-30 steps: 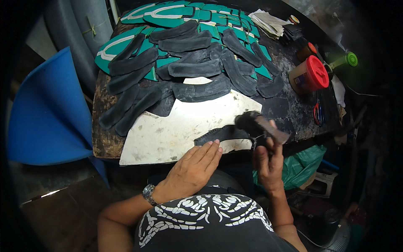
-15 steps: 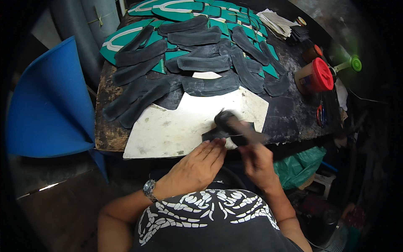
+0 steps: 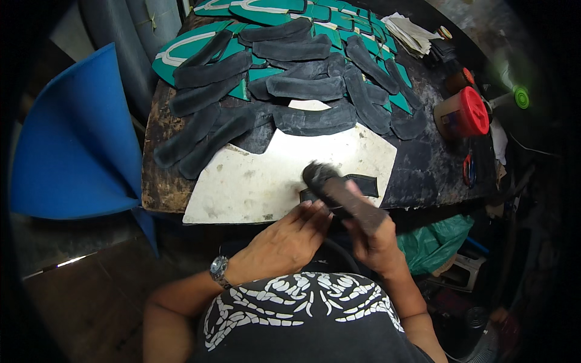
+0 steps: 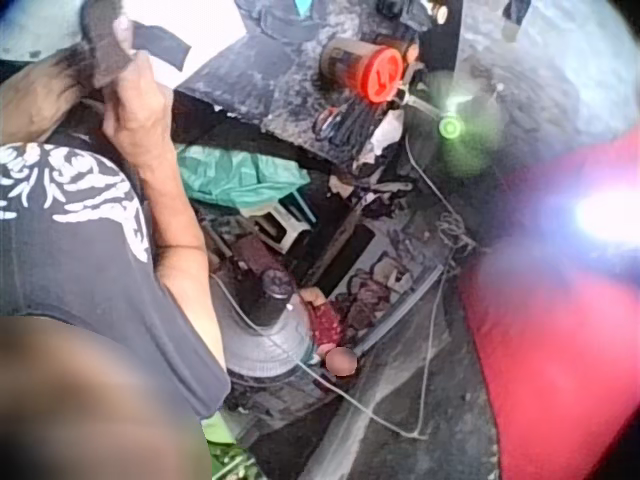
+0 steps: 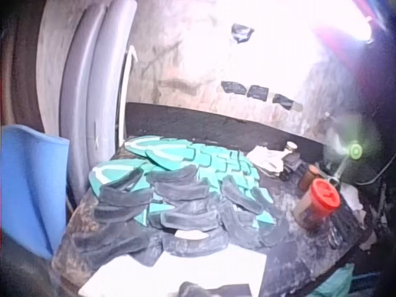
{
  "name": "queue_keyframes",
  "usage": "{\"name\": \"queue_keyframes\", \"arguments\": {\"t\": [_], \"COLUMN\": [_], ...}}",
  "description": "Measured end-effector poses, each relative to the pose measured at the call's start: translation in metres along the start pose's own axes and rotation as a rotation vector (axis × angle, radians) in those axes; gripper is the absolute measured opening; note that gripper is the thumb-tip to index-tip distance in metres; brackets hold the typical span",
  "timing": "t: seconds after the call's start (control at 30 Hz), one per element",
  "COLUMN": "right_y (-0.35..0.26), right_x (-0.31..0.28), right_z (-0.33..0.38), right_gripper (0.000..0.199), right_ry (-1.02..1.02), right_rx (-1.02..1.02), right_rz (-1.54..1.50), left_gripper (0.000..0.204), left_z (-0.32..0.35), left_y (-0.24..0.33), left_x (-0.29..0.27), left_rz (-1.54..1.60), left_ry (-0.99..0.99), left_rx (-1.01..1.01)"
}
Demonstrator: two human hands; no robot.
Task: The person repeatedly picks up black rubber pieces from a pile, places them on a white board, and uses a hammer to flatten and shape them. The person turns the pieces over and continues hammering different sections before setting them aside.
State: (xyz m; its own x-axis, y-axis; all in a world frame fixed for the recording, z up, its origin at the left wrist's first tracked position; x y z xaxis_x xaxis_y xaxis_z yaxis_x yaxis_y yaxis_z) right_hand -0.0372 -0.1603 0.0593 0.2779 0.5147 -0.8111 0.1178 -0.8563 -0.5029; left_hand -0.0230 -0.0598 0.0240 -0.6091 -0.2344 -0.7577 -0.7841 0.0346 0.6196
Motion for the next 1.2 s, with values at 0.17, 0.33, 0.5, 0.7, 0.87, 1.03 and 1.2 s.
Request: {"name": "queue_keyframes", "arguments": {"t": [0.17,0.33,0.5,0.7,0.87,1.03,1.2], "right_y": [0.000,-0.005,0.030,0.026,0.049,0.046,0.049], "right_x": [-0.008,-0.031,0.000,-0.022,-0.027,-0.024,-0.037], "right_z": [-0.002,0.013,0.021,0.028,0.034,0.029,0.033], "right_gripper": [0.062,0.054,0.051,0.052,0.048,0.041,0.048], "right_ry": [-0.013,0.191,-0.063,0.079,0.103,0.046,0.124], "right_rx": [0.003,0.019,0.339,0.192,0.338,0.300,0.374], "right_rz": [0.070,-0.147,-0.122,-0.033,-0.060,0.030,-0.023], "left_gripper": [0.053,0.055,0.057,0.055,0.053,0.050,0.048], "left_z": [-0.001,-0.002,-0.008,-0.017,-0.022,-0.025,-0.025], "left_y": [0.004,0.001,-0.002,0.001,0.001,0.000,0.000], "left_x": [-0.005,-0.002,-0.004,-0.010,-0.013,-0.018,-0.022], "left_rz": [-0.062,-0.001,-0.004,-0.128,-0.135,-0.146,-0.150], "left_ry": [0.030,-0.004,0.008,0.033,0.033,0.047,0.078], "left_rx": [0.036,-0.026,-0.053,-0.023,-0.007,0.008,0.028]}}
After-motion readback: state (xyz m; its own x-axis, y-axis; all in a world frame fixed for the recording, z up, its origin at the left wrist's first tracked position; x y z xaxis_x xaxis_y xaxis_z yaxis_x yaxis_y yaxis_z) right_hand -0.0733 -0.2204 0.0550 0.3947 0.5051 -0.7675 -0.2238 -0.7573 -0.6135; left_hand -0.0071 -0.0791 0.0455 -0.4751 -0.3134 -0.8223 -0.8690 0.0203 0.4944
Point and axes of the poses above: each hand's wrist, its own z-axis away from the middle knuckle, its own x-axis out of the palm, y = z × x, the point moved 10 cm from there along -z, towards the middle knuckle, and after that the axes turned 11 degrees about z, right-handed, at the moved point
